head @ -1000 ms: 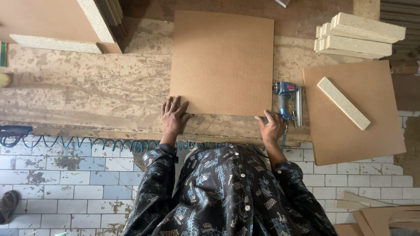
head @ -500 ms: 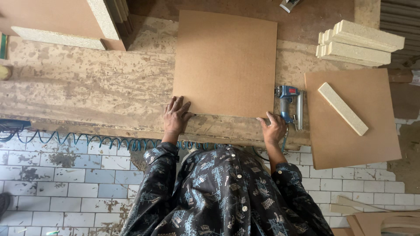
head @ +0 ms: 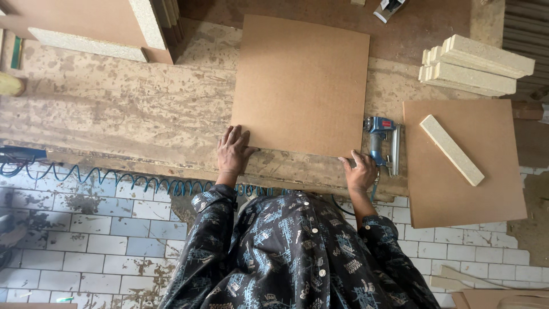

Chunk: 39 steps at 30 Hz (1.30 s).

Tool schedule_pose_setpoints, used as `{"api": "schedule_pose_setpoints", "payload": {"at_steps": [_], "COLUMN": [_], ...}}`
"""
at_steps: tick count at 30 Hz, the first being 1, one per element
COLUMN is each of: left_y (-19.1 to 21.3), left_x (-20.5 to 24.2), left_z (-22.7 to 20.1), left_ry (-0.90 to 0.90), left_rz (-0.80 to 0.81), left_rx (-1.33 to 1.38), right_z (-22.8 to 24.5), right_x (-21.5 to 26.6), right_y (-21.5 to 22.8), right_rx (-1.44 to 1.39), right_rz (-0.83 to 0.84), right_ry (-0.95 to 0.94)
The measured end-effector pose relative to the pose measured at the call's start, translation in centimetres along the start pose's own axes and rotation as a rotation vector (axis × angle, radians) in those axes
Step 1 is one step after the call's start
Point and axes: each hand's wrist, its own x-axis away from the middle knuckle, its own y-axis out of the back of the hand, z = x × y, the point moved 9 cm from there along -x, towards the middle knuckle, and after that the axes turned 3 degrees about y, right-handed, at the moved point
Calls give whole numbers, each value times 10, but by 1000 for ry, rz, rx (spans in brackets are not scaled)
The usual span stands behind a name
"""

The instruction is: The person repeatedly places small wooden strips onto a large brown board and secures them using a pneumatic nail gun. The person handles the strips and the board one at a time, moving the board to a stack after each strip is attached.

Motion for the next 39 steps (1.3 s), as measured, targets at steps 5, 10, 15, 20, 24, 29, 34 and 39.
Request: {"api": "schedule_pose_setpoints", "payload": {"at_steps": [5,10,15,20,24,29,34,39], "left_y": [-1,4,-18,-59,-83,-65,-46,-45], "left_x": [1,2,-6,-4,-4,-12,-17,-29], "left_z": [-4,-9,-18,-89,-131,-136,-136,-132], "left_ry": [-21,-30,-73,-351,-337,-249,-231,-165], "left_rz": [31,37,280,370,435,363,344,394], "left_rx": [-43,-52,-295,-183,-88,-4,67,113], "right_z": [-3,-9,-15,-7,-4,-18,-60,-77], "right_x": [1,7,4,8,3,2,-9,-54], "right_y": [-8,-15,-24,-16,-14,-13,1,-27], "right_rx": [26,57,68,41,67,77,207,165], "right_rz": [28,31,96,60,81,132,49,230], "right_ry": [-24,-19,-48,-19,-21,0,-151,-164]}}
